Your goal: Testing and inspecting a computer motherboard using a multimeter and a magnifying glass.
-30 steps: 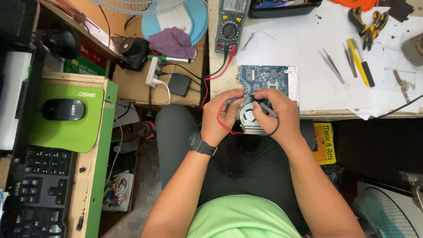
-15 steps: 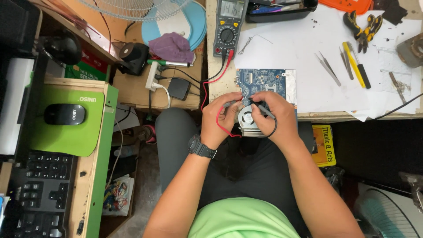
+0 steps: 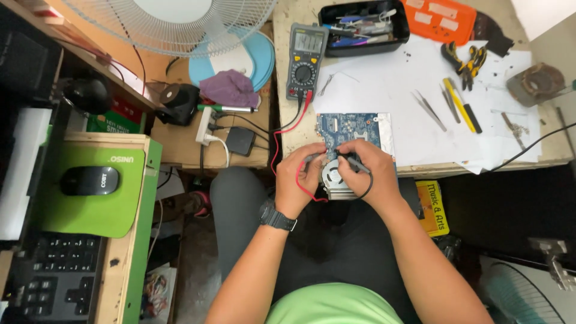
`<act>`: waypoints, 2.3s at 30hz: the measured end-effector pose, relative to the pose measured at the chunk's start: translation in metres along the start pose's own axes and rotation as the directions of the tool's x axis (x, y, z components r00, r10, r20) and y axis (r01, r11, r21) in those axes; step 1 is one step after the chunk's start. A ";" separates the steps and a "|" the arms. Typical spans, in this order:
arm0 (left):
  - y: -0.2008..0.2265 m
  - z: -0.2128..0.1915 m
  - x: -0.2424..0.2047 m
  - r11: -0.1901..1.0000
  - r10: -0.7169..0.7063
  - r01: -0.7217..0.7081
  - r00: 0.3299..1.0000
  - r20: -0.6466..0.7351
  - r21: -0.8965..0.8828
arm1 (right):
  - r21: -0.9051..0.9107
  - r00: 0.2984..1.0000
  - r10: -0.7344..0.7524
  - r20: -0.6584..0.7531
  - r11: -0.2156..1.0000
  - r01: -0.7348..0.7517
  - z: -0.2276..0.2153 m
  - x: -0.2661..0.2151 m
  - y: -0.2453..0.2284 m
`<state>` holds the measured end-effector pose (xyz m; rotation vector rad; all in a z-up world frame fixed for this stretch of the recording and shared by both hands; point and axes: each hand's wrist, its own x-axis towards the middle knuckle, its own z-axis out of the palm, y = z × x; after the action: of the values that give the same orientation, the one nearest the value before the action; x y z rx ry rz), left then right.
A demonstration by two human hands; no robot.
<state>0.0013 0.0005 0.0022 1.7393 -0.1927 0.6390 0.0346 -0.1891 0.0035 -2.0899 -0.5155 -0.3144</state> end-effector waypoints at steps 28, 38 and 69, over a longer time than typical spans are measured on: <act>-0.009 0.001 -0.004 1.000 -0.007 0.007 1.000 0.017 0.020 | -0.062 0.993 0.118 0.000 0.991 -0.118 0.000 0.002 -0.014; -0.001 0.000 -0.002 0.999 -0.051 0.051 0.999 0.009 -0.003 | -0.017 0.995 0.099 0.008 0.995 -0.099 -0.002 0.000 -0.012; 0.140 -0.123 -0.107 0.658 -0.651 0.526 0.757 -0.055 -0.539 | -0.020 0.772 -0.484 0.411 0.842 0.539 0.090 -0.056 -0.145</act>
<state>-0.1901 0.0557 0.0834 1.0982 0.3663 0.2639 -0.0813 -0.0566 0.0393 -2.1197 -1.3594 -0.2432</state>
